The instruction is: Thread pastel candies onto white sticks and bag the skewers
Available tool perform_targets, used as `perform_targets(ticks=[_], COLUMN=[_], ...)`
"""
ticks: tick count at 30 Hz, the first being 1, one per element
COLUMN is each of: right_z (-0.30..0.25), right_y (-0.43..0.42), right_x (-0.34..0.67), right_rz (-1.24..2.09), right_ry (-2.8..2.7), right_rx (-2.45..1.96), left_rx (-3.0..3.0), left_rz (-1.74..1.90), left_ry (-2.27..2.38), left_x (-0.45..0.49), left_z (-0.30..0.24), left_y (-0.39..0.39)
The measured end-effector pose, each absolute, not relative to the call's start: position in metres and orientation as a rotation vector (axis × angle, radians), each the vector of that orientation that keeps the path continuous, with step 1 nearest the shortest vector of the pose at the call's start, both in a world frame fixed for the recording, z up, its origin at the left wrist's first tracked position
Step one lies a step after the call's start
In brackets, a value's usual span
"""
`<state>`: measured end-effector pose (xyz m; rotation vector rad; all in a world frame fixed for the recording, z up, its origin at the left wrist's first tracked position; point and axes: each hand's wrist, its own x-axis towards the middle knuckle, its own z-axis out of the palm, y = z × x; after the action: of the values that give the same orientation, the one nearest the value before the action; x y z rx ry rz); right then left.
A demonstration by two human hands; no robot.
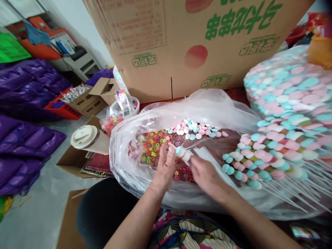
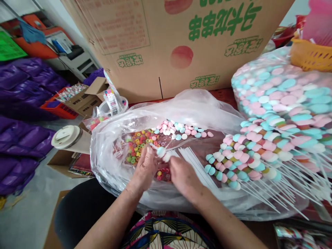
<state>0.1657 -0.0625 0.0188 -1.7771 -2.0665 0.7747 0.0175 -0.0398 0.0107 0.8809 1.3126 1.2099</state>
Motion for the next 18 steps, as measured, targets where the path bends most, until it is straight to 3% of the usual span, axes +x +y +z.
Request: perform_targets(ticks=[3, 7, 9, 12, 18], right_z=[0.012, 0.008, 0.007, 0.008, 0.015], right_y=[-0.061, -0.068, -0.072, -0.074, -0.069], right_x=[0.201, 0.211, 0.207, 0.201, 0.186], right_rz=[0.628, 0.581, 0.551, 0.550, 0.639], right_ry=[-2.061, -2.096, -2.082, -2.118, -2.273], right_rx=[-1.797, -1.849, -1.888, -1.935, -1.968], left_rx=[1.428, 2.187, 2.310, 2.206, 1.280], left_rz=[1.124, 0.478, 0.348, 0.504, 0.934], left_ry=[1.646, 1.708, 1.703, 1.687, 1.587], left_x=[0.005, 0.013, 0.020, 0.022, 0.014], left_z=[0.021, 0.016, 0.013, 0.015, 0.007], left_y=[-0.010, 0.023, 0.028, 0.023, -0.004])
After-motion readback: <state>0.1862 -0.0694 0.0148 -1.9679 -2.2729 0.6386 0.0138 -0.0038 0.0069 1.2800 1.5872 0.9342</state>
